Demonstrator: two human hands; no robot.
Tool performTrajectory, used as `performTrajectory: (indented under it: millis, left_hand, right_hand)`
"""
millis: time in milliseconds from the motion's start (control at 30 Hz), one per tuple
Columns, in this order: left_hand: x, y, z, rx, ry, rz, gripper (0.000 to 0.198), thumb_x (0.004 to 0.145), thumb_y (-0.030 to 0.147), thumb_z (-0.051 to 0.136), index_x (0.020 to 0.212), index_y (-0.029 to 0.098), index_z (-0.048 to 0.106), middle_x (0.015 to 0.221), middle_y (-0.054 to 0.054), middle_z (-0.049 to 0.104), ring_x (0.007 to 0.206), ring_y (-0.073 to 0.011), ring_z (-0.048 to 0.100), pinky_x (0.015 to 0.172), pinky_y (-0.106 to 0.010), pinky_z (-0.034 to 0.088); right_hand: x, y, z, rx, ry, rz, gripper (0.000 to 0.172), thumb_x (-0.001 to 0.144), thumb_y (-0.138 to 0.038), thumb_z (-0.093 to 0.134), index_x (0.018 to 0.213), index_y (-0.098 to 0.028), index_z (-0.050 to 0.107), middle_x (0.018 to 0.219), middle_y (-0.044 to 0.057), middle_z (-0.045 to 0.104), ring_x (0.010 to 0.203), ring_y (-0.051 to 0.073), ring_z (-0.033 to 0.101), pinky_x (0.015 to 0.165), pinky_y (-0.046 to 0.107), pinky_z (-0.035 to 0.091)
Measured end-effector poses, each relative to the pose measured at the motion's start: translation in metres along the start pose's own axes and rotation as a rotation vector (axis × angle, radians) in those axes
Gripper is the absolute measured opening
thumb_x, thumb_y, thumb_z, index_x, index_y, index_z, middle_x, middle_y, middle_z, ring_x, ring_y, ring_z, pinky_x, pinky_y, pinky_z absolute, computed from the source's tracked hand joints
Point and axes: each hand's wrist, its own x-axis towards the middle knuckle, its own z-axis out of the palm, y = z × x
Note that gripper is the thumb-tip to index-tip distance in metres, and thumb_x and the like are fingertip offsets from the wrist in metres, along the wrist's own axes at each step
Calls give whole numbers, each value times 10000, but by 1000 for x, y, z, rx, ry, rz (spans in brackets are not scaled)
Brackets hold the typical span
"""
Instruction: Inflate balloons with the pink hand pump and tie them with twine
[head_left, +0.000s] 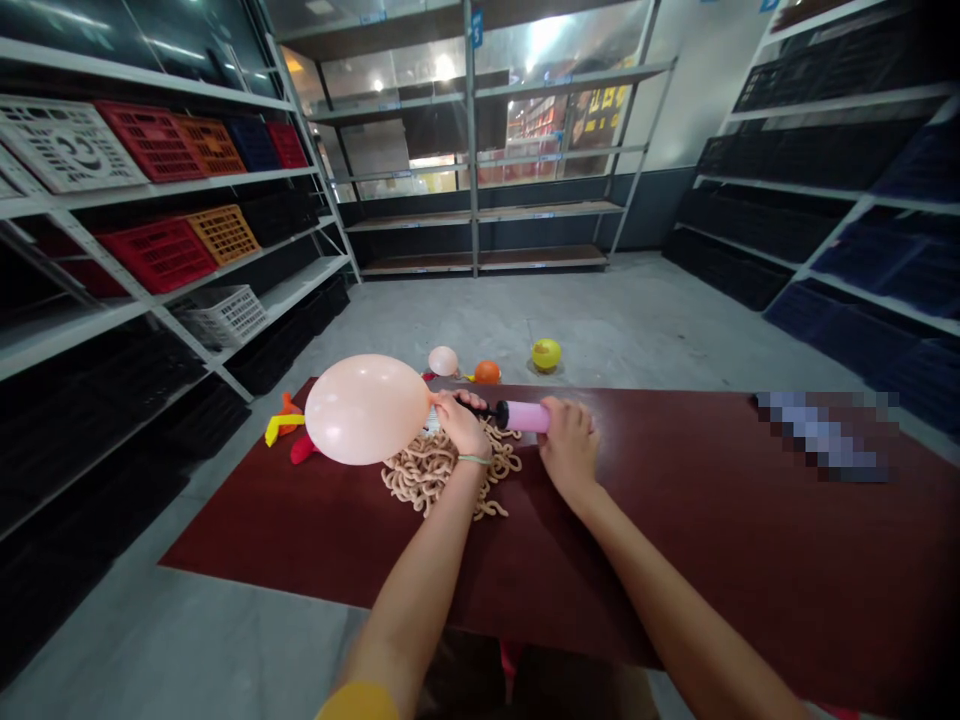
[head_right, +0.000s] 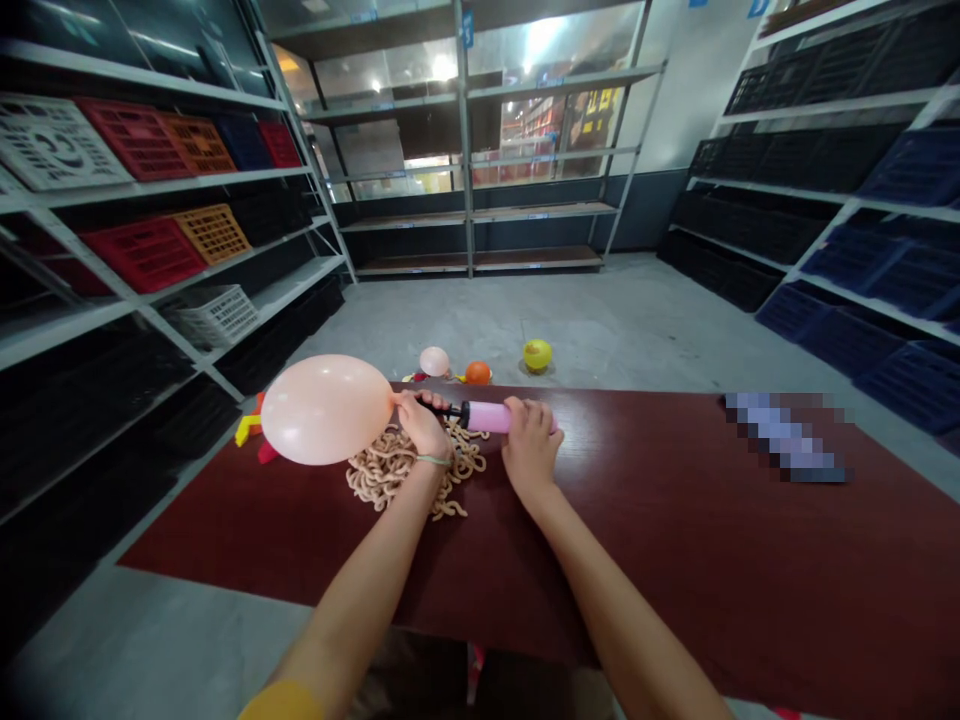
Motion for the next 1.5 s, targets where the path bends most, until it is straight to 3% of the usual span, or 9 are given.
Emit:
performTrajectory:
  millis: [167,267,400,533,667,767,1033,1333,1500]
  left_hand:
    - [-3,-9,3,-25,32,67,397,933,496,457,678,192,447,557,52,419,442,-71,406,494,-224,412]
    - [-1,-3,3,33,51,22,300,958,434,484,933,164,612,855,-42,625,688,-123,593,658,-289,527]
    - [5,6,0,38,60,8,381,927,347,586,1265,173,564,1279,-116,571,1080,-227,599,899,-441,534]
    - [6,10,-2,9,81,54,289,966,411,487,988,152,614,883,-49,630,715,-124,608,668,-291,531]
    - [0,7,0,-92,73,111,332,949,420,458,701,203,421,549,59,386,419,-66,378,450,-228,346]
    - [-5,4,2,-113,31,97,280,928,355,472,701,215,385,551,56,375,422,-76,381,455,-248,329]
    - [-3,16,-1,-120,38,130,223,922,289,440,724,219,364,574,50,393,465,-86,417,512,-270,379]
    - [-15,13,-2,-77,8,162,281,923,344,471,693,215,375,544,54,389,426,-81,398,466,-251,345]
    - [-16,4,0,-59,-21,135,286,901,385,493,690,217,398,546,49,420,441,-97,443,496,-265,388]
  right_hand:
    - [4,4,-2,23,-63,-185,482,881,-236,548,1356,-294,489,1279,96,565,1148,268,445,804,344,387]
    - [11,36,4,-47,-32,-168,470,893,-226,531,1356,-293,493,1323,100,541,1207,270,428,834,355,394]
    - [16,66,14,-86,32,-92,389,926,-237,465,1311,-236,520,1324,126,532,1279,290,384,874,378,399]
    - [10,40,10,-69,38,-49,385,905,-221,481,1286,-191,534,1297,169,531,1262,325,388,843,400,419]
    - [1,-3,-5,6,-26,-136,433,890,-248,549,1322,-251,520,1237,120,583,1128,290,459,813,373,427]
    - [1,-5,-9,30,-52,-230,477,902,-263,554,1372,-266,479,1243,89,596,1099,266,466,833,360,422]
    - [23,67,2,-110,18,-169,407,904,-222,534,1310,-224,521,1314,102,568,1251,295,403,914,407,380]
    - [1,-15,-8,51,-123,-161,453,886,-197,521,1329,-286,488,1223,95,596,1097,269,482,775,362,383]
    - [10,24,-4,-17,-112,-197,417,896,-202,510,1309,-264,500,1264,86,599,1137,266,470,801,360,380]
